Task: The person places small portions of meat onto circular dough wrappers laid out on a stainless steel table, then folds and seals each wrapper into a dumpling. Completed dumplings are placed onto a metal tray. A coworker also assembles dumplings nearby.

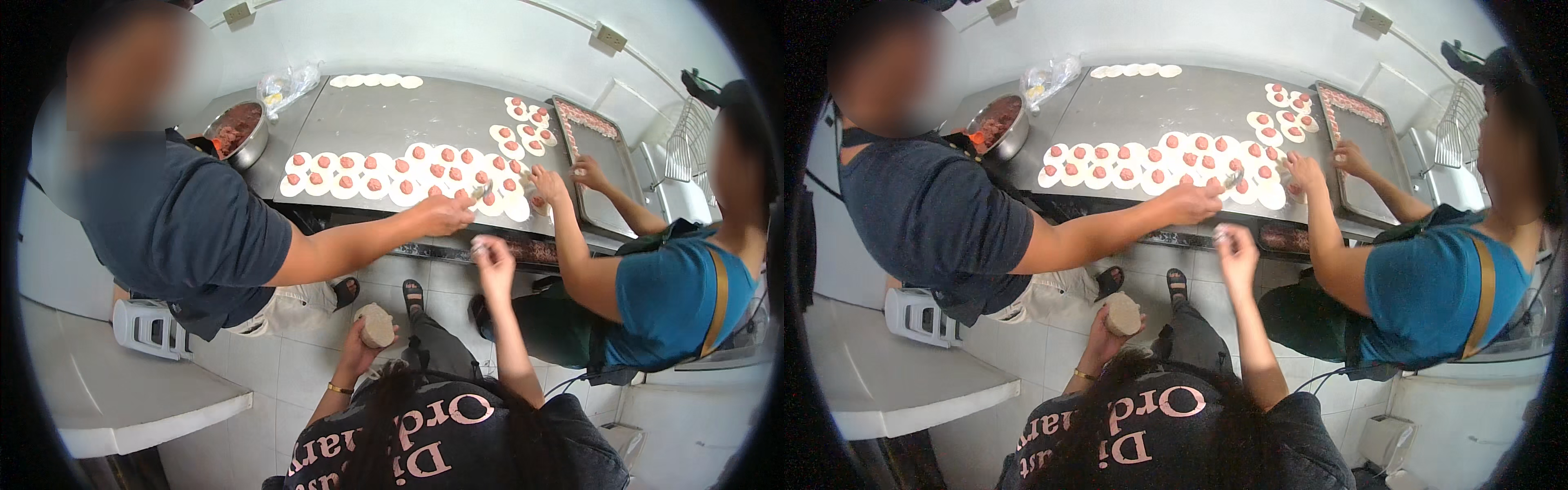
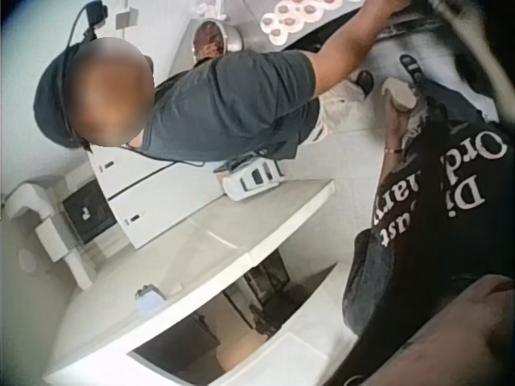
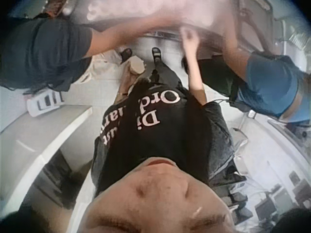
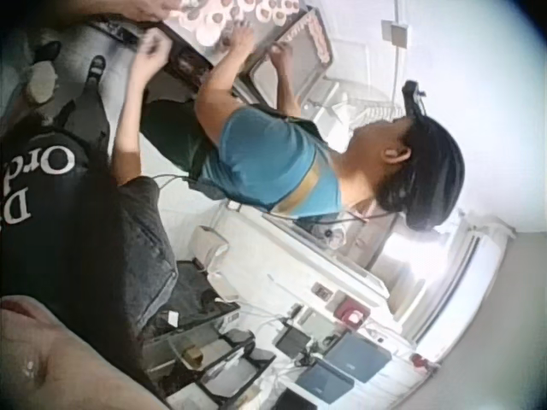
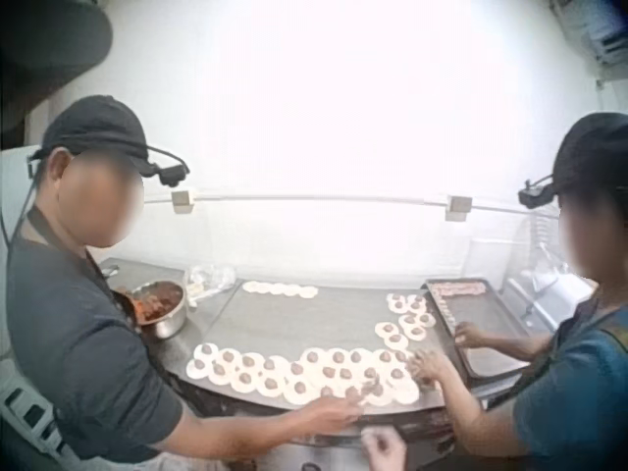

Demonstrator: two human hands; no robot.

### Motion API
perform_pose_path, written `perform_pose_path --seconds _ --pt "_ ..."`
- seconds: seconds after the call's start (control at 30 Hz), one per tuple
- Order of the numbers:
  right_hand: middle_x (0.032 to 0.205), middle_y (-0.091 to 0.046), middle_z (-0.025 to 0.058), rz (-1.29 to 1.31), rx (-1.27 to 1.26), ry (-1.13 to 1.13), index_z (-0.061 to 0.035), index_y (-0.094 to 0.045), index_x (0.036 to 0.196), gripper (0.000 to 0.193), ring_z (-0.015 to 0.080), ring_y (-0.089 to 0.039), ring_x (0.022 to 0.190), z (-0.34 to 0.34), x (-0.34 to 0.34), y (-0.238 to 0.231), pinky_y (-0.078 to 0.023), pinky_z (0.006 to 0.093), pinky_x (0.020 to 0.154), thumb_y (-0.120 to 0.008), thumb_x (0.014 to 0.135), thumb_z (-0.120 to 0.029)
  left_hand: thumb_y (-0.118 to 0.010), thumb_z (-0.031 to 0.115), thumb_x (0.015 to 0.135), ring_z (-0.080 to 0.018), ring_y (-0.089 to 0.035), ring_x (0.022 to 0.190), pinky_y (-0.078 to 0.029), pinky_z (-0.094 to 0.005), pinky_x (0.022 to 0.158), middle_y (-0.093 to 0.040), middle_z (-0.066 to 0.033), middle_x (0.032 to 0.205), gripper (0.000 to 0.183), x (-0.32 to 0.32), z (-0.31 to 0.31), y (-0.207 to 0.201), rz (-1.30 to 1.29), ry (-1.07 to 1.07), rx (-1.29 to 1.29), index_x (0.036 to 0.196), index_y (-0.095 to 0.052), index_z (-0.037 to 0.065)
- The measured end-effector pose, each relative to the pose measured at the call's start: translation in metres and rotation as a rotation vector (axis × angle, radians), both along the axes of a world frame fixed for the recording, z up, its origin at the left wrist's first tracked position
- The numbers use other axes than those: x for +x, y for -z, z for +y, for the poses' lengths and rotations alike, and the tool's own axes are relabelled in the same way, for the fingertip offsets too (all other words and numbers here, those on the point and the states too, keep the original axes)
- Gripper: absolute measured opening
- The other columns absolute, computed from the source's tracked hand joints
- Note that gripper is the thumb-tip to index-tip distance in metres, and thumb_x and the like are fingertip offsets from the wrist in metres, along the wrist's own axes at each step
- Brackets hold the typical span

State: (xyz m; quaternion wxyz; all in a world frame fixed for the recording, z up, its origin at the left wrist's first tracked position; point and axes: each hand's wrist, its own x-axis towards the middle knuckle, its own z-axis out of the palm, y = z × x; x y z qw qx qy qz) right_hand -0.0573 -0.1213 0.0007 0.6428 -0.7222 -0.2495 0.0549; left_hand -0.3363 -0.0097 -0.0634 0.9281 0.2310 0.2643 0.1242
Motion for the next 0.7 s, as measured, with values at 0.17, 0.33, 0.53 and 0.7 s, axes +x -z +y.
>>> perform_pose_path --seconds 0.17,0.33,0.53,0.7 --pt "0.094 -0.063 0.0061 -0.021 -0.287 -0.585 -0.0043 -0.066 0.095 0.024 0.0152 -0.061 0.082 -0.002 -0.09 -0.002 -0.049 0.028 0.073 -0.068 0.072 -0.006 -0.035 0.039 0.096 -0.0282 -0.05 0.116 -0.042 -0.0482 0.096 -0.05 -0.0106 0.123 0.045 0.022 -0.009 -0.015 -0.029 0.056 0.096 0.129 -0.039 0.009" --pt "0.095 -0.064 0.0062 -0.047 -0.19 -0.648 -0.0017 -0.067 0.095 0.023 0.0136 -0.061 0.085 0.024 -0.105 -0.014 -0.05 0.0256 0.072 -0.068 0.072 -0.003 -0.036 0.038 0.096 -0.0192 -0.05 0.114 -0.04 -0.0388 0.097 -0.051 -0.0069 0.122 0.043 0.043 -0.001 -0.034 -0.12 -0.014 0.121 0.128 -0.04 0.01" --pt "0.093 -0.064 0.0069 0.23 -0.126 -0.645 0.002 -0.067 0.087 0.013 0.0122 -0.06 0.083 0.052 -0.098 -0.014 -0.048 0.0244 0.074 -0.065 0.075 0.002 -0.036 0.037 0.096 -0.0186 -0.05 0.112 -0.038 -0.0363 0.098 -0.052 -0.0066 0.121 0.042 0.066 0.024 -0.044 -0.146 -0.074 0.155 0.126 -0.042 0.008" --pt "0.091 -0.065 0.0053 0.388 -0.009 -0.656 0.0023 -0.067 0.086 0.012 0.0109 -0.061 0.08 0.087 -0.073 -0.007 -0.048 0.0236 0.069 -0.066 0.074 0.003 -0.037 0.037 0.096 -0.0183 -0.049 0.113 -0.037 -0.0365 0.098 -0.052 -0.0073 0.121 0.043 0.09 0.056 -0.042 -0.097 -0.082 0.176 0.126 -0.043 0.006"
